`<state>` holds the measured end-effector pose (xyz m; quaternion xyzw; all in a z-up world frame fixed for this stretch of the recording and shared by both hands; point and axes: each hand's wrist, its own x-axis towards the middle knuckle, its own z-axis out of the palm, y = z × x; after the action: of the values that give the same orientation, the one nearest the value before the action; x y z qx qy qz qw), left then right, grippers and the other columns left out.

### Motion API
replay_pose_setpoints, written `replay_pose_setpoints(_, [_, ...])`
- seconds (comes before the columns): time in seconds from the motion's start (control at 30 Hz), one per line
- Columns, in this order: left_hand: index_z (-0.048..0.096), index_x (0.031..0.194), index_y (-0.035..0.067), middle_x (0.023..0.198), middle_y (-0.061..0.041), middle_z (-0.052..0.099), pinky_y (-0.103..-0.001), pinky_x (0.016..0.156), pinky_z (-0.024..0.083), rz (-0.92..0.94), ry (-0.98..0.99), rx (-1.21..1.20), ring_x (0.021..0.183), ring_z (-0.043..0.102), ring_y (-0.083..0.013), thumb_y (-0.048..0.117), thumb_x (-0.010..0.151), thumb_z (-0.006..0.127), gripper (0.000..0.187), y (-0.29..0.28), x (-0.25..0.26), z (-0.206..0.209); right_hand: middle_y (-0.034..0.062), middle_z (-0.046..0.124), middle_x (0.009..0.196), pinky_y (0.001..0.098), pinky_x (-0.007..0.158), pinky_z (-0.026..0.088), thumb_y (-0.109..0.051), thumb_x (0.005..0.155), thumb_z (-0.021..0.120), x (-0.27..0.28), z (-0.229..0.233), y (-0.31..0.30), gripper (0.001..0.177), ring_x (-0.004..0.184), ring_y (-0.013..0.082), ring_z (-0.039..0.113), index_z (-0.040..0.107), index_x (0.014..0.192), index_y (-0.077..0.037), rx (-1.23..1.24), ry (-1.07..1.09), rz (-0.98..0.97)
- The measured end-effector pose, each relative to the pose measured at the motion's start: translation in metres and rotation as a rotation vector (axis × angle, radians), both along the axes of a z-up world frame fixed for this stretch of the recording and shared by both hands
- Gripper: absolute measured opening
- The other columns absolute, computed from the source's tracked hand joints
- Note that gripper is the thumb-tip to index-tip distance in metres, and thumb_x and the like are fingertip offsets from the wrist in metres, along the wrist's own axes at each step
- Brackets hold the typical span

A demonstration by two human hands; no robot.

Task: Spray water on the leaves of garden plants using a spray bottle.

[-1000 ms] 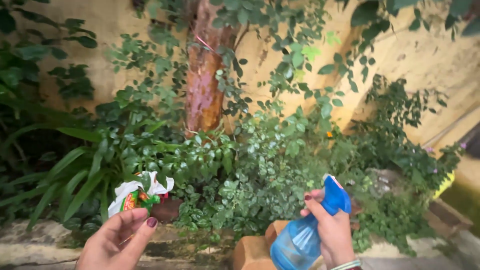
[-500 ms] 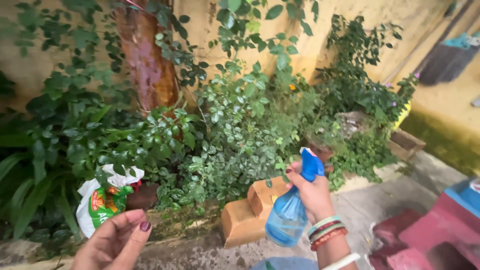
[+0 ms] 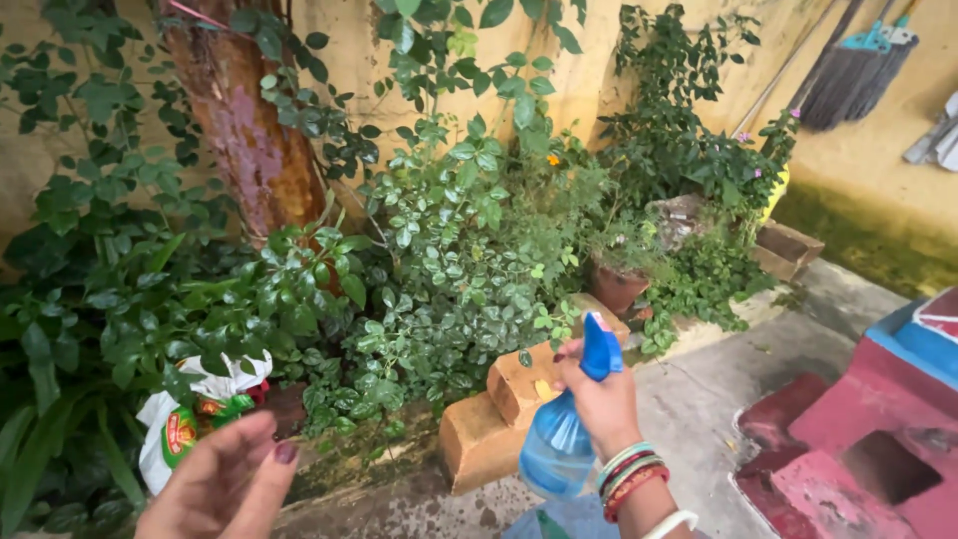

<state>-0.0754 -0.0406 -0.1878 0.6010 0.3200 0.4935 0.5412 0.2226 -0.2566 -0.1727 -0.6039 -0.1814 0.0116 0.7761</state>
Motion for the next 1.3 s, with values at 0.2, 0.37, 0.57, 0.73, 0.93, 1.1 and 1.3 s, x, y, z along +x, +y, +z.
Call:
replay_pose_setpoints(0.2, [0.069,0.124,0.006,0.125,-0.020,0.068,-0.042,0.097,0.054,-0.085,0.337,0.567,0.116,0.069,-0.0299,0.027,0.075,0.086,0.056,-0.008,0.017,0.074,0.0092,0.066,0.075,0.0320,0.059,0.051,0.001,0.081,0.073,0.019,-0.031,0.001,0.017,0.063,0.0160,0.064,0.063,0.095,0.001,-0.141,0.008,-0.123])
replay_pose_setpoints(0.37, [0.064,0.131,0.008,0.146,-0.024,0.049,-0.058,0.108,0.035,-0.083,0.492,0.970,0.142,0.034,-0.0491,0.034,0.072,0.084,0.068,-0.034,0.037,0.148,0.0016,0.072,0.079,0.0287,0.061,0.053,-0.003,0.079,0.072,0.013,-0.016,0.002,0.019,0.064,0.0117,0.065,0.067,0.097,-0.005,-0.076,-0.002,-0.072])
replay_pose_setpoints(0.57, [0.053,0.138,0.017,0.160,-0.021,0.025,-0.081,0.106,0.007,-0.189,0.861,1.158,0.154,0.005,-0.0524,0.044,0.065,0.082,0.083,-0.075,0.059,0.180,0.0076,0.071,0.074,0.0312,0.060,0.055,-0.009,0.078,0.077,0.020,-0.021,-0.002,0.019,0.062,0.0145,0.070,0.069,0.093,-0.001,-0.322,-0.003,-0.237])
replay_pose_setpoints(0.73, [0.028,0.159,0.030,0.173,-0.007,0.002,-0.075,0.116,0.001,-0.689,1.614,0.804,0.158,-0.013,-0.0403,0.051,0.091,0.073,0.085,-0.117,0.065,0.217,0.0070,0.070,0.073,0.0345,0.057,0.054,-0.006,0.075,0.074,0.025,-0.019,-0.007,0.017,0.059,0.0175,0.068,0.068,0.090,-0.002,-0.270,0.137,-0.150])
replay_pose_setpoints(0.93, [0.027,0.159,0.031,0.173,-0.007,-0.002,-0.077,0.114,0.002,-0.698,1.615,0.777,0.157,-0.012,-0.0415,0.055,0.090,0.073,0.086,-0.119,0.073,0.198,0.0054,0.071,0.072,0.0315,0.061,0.055,-0.008,0.075,0.077,0.034,-0.033,-0.008,0.018,0.063,0.0150,0.068,0.070,0.090,-0.002,-0.333,-0.012,-0.182])
replay_pose_setpoints(1.1, [0.030,0.156,0.038,0.172,-0.003,-0.001,-0.077,0.113,0.002,-0.662,1.567,0.775,0.156,-0.013,-0.0404,0.060,0.084,0.077,0.089,-0.114,0.073,0.165,0.0083,0.070,0.073,0.0331,0.061,0.054,-0.009,0.075,0.076,0.034,-0.029,-0.014,0.020,0.063,0.0170,0.069,0.069,0.093,-0.002,-0.342,0.081,-0.250])
replay_pose_setpoints(1.3, [0.033,0.159,0.044,0.171,0.000,0.000,-0.078,0.108,0.001,-0.579,1.482,0.845,0.153,-0.015,-0.0397,0.076,0.074,0.077,0.101,-0.097,0.075,0.123,0.0035,0.072,0.078,0.0323,0.065,0.056,-0.014,0.072,0.079,0.048,-0.056,-0.012,0.024,0.068,0.0148,0.069,0.070,0.093,-0.008,-0.338,0.015,-0.179])
